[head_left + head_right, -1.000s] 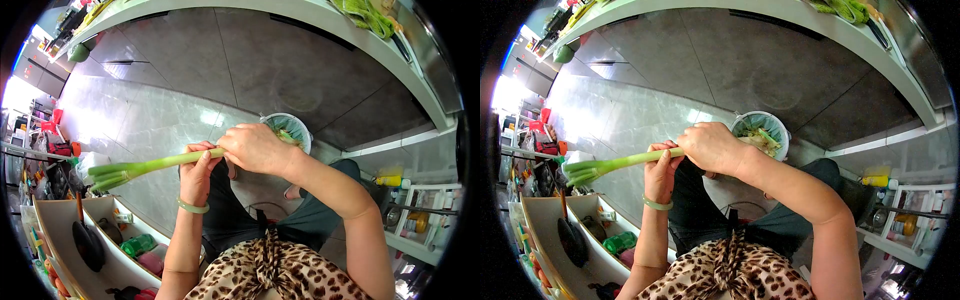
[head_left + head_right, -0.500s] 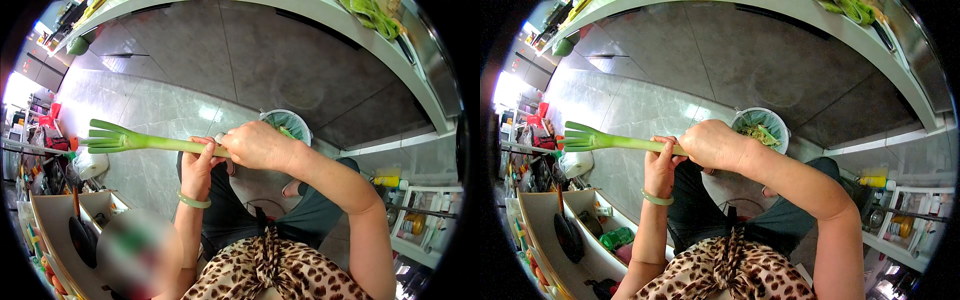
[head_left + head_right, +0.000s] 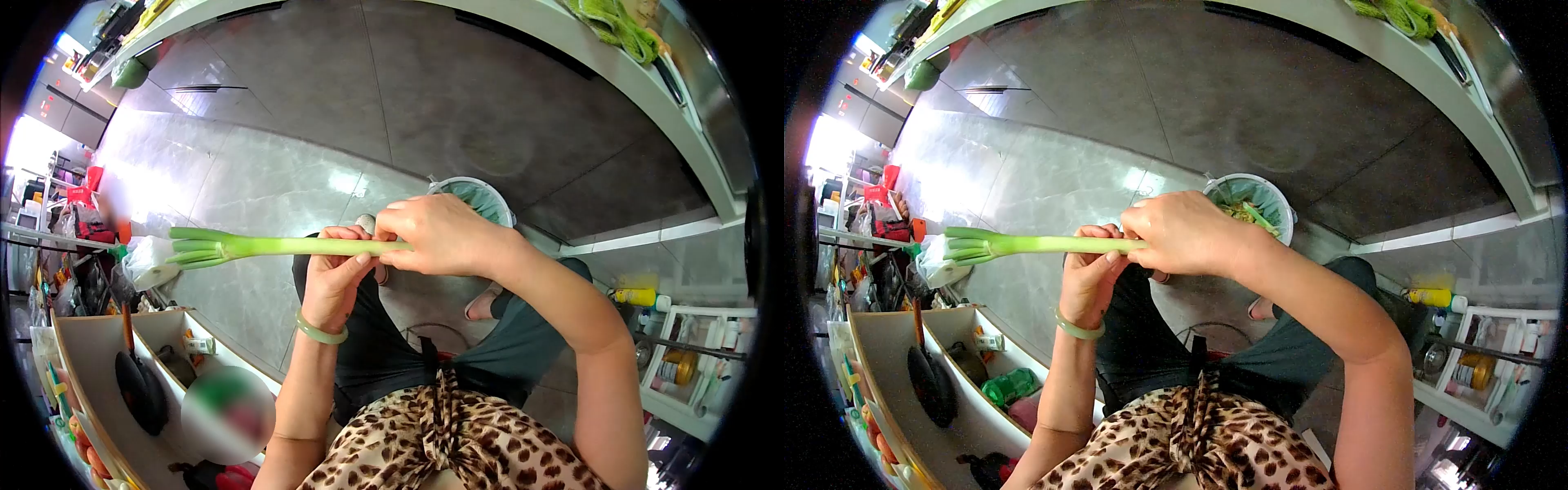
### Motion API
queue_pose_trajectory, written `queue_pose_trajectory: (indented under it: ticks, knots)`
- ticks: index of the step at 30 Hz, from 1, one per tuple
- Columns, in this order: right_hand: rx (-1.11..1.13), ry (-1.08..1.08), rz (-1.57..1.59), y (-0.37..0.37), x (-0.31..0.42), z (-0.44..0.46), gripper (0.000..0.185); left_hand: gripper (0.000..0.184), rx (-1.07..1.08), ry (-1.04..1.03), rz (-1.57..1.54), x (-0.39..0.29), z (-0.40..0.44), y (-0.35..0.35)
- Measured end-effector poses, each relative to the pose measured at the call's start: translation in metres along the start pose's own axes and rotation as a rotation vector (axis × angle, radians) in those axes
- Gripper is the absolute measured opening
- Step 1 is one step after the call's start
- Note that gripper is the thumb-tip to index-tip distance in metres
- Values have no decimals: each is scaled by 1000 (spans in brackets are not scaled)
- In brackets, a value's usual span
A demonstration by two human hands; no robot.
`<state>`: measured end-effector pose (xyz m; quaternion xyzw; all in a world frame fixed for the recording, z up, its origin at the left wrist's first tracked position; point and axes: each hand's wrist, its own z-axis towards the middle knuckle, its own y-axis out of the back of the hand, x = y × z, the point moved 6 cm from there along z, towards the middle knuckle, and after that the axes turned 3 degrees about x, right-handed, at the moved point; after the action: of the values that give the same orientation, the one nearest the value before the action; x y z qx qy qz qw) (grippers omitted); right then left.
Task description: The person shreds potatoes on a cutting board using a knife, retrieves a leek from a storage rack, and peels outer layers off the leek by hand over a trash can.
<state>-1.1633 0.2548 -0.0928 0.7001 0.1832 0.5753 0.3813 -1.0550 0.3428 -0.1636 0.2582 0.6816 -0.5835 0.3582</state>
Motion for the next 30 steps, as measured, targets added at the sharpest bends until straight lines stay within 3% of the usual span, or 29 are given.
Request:
queue_pose_trajectory:
  ticks: [2, 6, 8, 15, 17, 22, 25, 26, 30]
  knots:
    - [-144, 88, -63, 1, 6, -1, 18, 20, -13, 16, -25, 1, -1, -2]
    - [-102, 64, -44, -6, 4, 4, 16, 15, -81, 17, -23, 7, -2, 2]
    - [-92, -26, 202, -12, -7, 5, 14, 16, -114, 25, -31, 7, -3, 5]
    - [-176, -13, 183, -11, -19, 5, 16, 18, -114, -14, 8, 12, -1, -2]
    - [-50, -185, 216, -9, -25, 7, 17, 17, -109, 10, 0, 14, -1, -5]
    - [-187, 40, 99, 9, 9, 18, 20, 26, -175, 26, 16, 20, 2, -11]
    - [-264, 140, -161, 4, 26, 27, 17, 33, -115, 28, 85, 30, 6, -10]
    - [-201, 111, -244, 1, 28, 30, 15, 24, -219, -78, 128, 29, 6, -9]
    - [-30, 44, -344, -2, 26, 36, 12, 22, -216, -39, 161, 36, 5, -5]
